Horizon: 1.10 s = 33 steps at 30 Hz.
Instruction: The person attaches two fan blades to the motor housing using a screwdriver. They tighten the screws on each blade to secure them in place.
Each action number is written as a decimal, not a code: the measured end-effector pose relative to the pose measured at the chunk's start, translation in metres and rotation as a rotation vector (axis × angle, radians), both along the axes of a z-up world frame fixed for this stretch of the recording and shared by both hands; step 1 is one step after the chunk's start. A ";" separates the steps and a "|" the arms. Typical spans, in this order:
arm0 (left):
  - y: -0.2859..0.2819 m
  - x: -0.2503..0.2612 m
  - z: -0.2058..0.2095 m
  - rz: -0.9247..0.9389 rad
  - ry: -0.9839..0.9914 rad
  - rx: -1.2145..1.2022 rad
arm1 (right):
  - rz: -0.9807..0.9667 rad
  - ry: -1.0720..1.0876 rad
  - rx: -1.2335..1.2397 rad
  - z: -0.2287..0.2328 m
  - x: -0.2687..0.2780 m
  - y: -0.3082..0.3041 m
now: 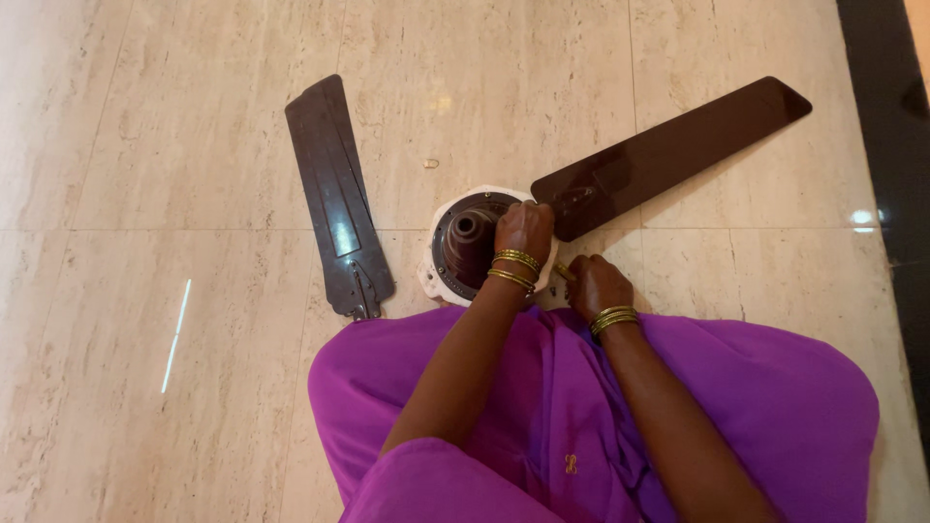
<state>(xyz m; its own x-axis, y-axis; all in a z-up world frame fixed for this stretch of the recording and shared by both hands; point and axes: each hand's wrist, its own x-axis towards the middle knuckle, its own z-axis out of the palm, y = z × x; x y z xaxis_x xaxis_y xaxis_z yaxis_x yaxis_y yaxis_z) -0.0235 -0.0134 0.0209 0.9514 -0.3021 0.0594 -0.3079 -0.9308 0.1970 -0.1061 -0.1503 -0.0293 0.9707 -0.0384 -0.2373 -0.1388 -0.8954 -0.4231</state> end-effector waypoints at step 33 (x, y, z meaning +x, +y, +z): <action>-0.007 -0.005 0.006 0.025 0.020 0.101 | -0.570 -0.210 1.114 -0.040 0.020 -0.040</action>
<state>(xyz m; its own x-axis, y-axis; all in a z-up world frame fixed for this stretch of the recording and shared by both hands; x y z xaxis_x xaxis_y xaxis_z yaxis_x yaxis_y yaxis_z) -0.0283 -0.0204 0.0266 0.9594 -0.2819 0.0103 -0.2813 -0.9535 0.1078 -0.0861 -0.1908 -0.0694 0.9050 -0.3410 -0.2543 -0.2254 0.1227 -0.9665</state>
